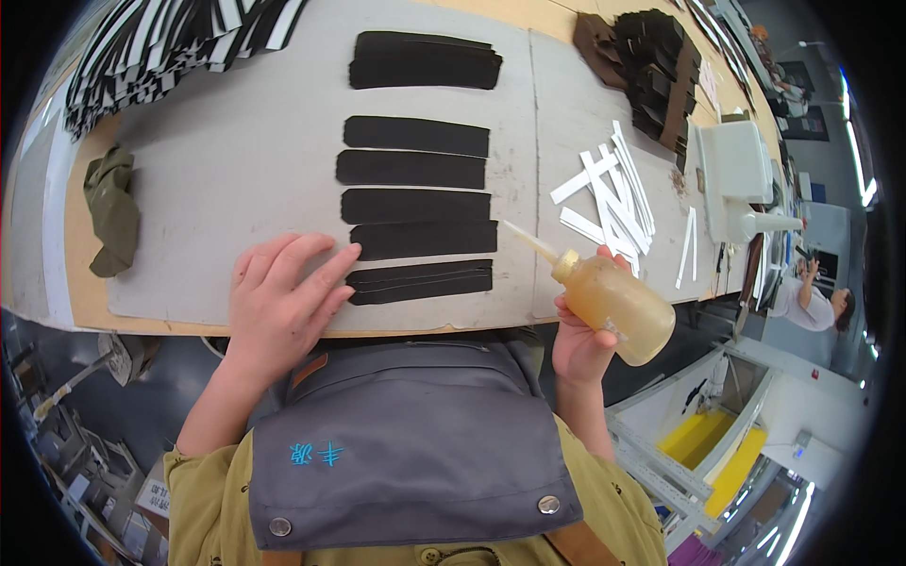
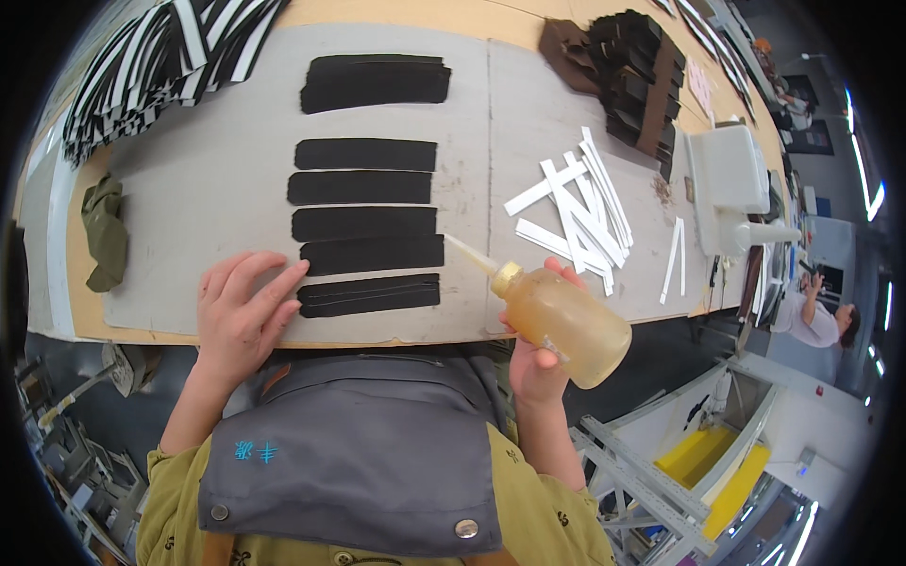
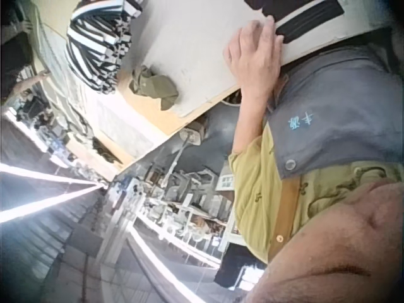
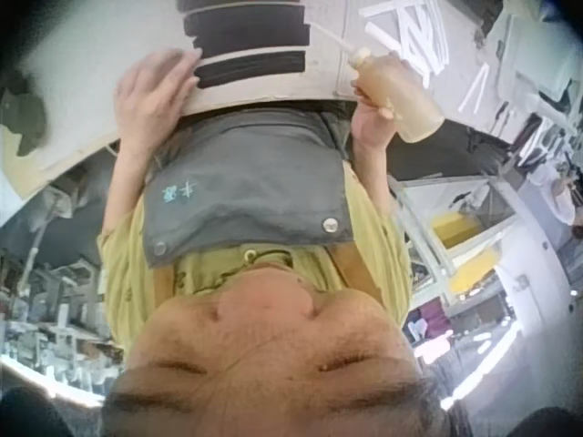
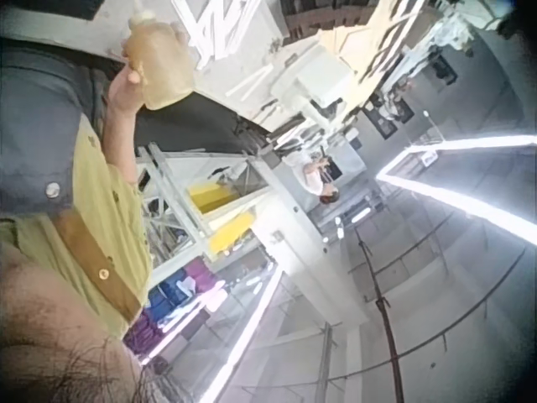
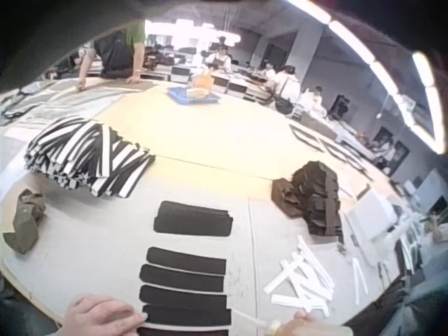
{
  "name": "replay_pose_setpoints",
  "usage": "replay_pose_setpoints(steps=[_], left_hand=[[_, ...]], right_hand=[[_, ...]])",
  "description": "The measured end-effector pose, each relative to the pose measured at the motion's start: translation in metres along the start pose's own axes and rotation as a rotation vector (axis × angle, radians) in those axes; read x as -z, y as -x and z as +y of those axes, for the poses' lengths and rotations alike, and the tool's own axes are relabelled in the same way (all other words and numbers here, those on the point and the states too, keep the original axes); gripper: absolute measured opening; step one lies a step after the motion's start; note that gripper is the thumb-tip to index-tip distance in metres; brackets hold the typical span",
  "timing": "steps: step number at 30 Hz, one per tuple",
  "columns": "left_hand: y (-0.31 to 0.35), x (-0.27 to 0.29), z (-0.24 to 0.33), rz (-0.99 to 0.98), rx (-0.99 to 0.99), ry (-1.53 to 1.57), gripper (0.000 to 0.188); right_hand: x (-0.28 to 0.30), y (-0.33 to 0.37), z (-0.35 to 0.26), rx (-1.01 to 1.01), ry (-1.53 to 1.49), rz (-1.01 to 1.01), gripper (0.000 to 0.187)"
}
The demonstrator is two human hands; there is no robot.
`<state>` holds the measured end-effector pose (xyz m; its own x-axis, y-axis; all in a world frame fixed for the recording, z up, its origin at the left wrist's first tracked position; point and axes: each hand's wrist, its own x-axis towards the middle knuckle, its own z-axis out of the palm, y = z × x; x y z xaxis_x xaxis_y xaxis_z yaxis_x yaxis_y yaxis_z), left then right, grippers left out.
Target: The person applies glue from a squeeze bottle onto black rectangular strips laid on a table, then places white strips on top of the glued areas. They repeat this process, stacking and arranging the black and white strips into a patterned assembly.
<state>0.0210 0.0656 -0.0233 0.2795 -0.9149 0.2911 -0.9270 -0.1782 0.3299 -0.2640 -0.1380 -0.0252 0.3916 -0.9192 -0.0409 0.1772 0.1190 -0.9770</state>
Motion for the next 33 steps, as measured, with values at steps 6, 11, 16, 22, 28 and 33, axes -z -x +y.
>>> replay_pose_setpoints(steps=[6,11,16,22,28,33], left_hand=[[-0.002,-0.001,0.0,-0.002,-0.011,-0.025,0.033],[-0.001,0.0,0.0,0.016,-0.033,-0.023,0.032],[-0.002,-0.001,0.0,0.036,-0.042,-0.01,0.032],[-0.002,-0.001,0.0,0.057,-0.036,0.014,0.034],[-0.001,-0.003,-0.001,0.075,-0.034,0.029,0.034],[-0.001,0.0,-0.002,0.08,-0.036,0.049,0.034]], right_hand=[[0.011,0.009,0.012,0.089,0.221,-0.018,0.123],[0.003,0.008,0.008,0.24,0.48,-0.056,0.121],[0.001,0.008,0.01,0.352,0.576,-0.102,0.12],[-0.012,0.006,0.016,0.336,0.526,-0.207,0.118],[-0.031,0.0,0.012,0.35,0.454,-0.432,0.109],[-0.052,-0.004,0.01,0.296,0.336,-0.58,0.103]])
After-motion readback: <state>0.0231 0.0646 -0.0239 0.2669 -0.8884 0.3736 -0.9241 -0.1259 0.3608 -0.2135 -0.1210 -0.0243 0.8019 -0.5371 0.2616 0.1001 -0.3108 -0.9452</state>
